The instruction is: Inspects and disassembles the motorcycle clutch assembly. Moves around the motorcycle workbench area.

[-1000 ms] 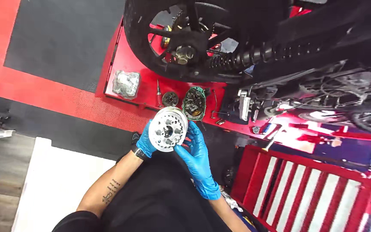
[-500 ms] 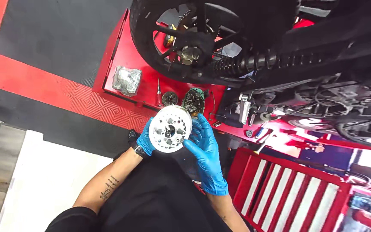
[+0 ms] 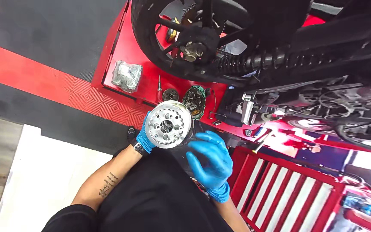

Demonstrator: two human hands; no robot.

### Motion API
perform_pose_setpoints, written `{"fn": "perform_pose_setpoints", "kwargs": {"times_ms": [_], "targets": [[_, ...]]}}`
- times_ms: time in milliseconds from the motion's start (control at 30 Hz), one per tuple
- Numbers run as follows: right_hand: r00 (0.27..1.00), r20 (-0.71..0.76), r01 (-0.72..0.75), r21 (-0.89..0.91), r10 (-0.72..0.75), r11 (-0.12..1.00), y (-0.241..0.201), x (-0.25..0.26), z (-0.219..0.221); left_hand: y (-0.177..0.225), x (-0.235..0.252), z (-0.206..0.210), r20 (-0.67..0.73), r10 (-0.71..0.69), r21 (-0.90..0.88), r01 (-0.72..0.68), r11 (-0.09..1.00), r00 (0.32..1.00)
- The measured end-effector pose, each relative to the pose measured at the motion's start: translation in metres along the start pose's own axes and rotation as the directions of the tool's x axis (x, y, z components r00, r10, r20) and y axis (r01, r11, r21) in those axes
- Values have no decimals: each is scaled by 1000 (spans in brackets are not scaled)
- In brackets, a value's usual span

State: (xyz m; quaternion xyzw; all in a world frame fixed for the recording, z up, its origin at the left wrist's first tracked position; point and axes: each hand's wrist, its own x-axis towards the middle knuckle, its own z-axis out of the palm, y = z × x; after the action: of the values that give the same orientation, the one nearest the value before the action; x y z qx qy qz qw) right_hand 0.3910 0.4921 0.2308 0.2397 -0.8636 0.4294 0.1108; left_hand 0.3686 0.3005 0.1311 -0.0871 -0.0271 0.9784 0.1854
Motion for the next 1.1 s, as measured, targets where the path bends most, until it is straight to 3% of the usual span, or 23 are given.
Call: {"fn": "perform_pose_setpoints", "kwargs": {"times_ms": [100,200,733,867,1100], "targets": [[957,234,196,-94,-169,976,-6,1,-6,1,3,-1,45,-42,-57,45,997,998],[914,346,279,-166,-209,946,-7,6,-5,2,3,5,12,-60,-50,60,997,998],[892,381,317,-146,-243,937,-25,11,-8,2,-2,16,98,-28,-72,35,997,995],[885,370,349,-133,-281,928,-34,10,1,0,-6,18,59,-16,-19,17,1000,998],[909,348,309,-198,-228,930,-21,13,-20,1,-9,25,95,-67,-79,75,994,993]]}}
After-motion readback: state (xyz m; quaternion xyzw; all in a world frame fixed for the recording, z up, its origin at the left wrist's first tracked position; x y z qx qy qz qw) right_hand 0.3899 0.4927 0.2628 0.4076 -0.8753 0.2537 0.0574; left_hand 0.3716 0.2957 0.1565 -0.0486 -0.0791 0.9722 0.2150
